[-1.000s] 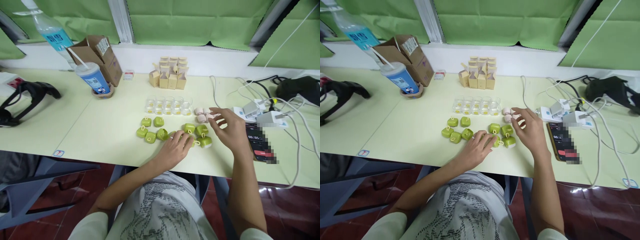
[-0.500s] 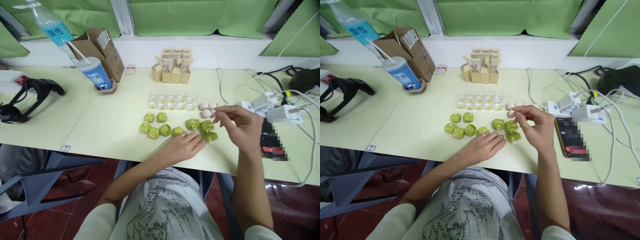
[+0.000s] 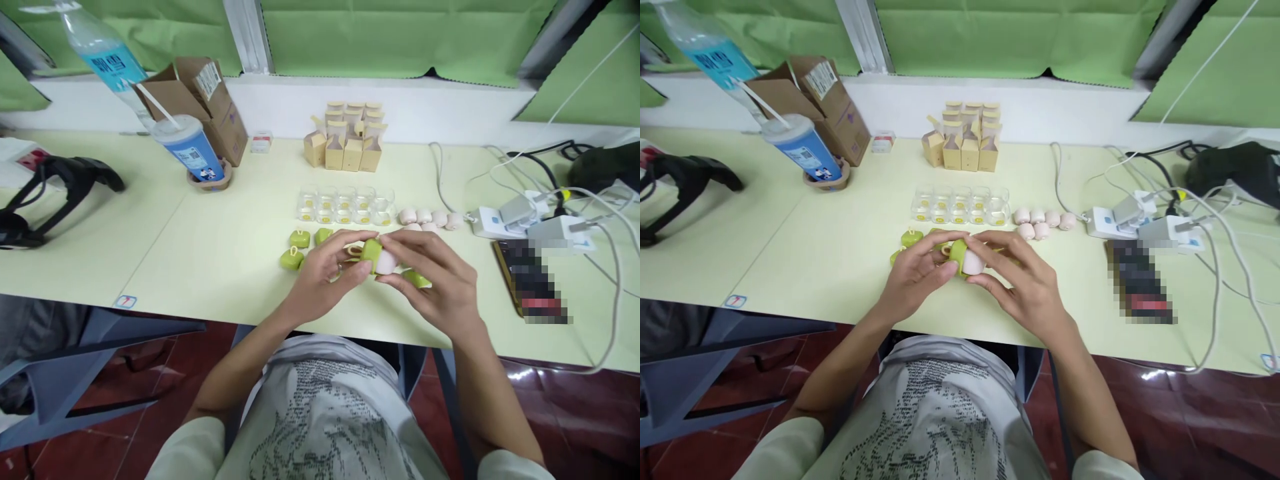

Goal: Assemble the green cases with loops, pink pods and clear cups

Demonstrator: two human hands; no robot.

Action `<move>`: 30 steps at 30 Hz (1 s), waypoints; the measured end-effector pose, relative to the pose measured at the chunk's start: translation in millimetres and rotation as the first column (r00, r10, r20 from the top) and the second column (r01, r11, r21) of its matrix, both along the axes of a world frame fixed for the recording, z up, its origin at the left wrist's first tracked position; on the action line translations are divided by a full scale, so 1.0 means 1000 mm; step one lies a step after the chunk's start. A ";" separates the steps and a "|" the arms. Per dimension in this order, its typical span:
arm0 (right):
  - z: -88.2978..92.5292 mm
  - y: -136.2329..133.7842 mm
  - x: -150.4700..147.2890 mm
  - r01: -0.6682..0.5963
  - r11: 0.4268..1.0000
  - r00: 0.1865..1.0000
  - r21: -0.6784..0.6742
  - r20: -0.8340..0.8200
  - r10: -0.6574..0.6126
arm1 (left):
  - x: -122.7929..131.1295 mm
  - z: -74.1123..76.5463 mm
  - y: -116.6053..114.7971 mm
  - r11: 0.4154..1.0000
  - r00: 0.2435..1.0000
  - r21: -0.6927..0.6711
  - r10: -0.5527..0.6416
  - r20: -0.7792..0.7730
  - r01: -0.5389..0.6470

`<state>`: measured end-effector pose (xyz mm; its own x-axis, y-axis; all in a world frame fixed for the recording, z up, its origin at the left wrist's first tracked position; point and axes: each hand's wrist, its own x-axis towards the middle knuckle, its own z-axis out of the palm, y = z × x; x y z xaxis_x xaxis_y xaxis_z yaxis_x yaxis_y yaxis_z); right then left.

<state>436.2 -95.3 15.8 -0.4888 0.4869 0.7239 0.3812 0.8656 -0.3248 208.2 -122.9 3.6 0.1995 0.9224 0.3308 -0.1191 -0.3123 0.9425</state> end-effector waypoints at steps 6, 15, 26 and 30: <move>-0.003 -0.004 -0.013 0.037 0.982 0.990 -0.186 -0.125 -0.061 | -0.001 -0.008 0.007 0.982 0.988 0.107 0.157 -0.011 -0.155; -0.022 0.004 -0.012 0.184 0.979 0.982 0.085 0.036 -0.187 | 0.012 -0.014 0.008 0.896 0.892 0.366 0.360 -0.273 -0.249; -0.025 -0.001 -0.024 0.209 0.931 0.959 0.298 0.124 -0.255 | 0.012 -0.017 0.001 0.762 0.720 0.577 0.574 -0.390 -0.295; -0.028 -0.004 -0.028 0.147 0.943 0.963 0.299 0.173 -0.205 | 0.018 -0.025 0.003 0.678 0.627 0.638 0.685 -0.370 -0.365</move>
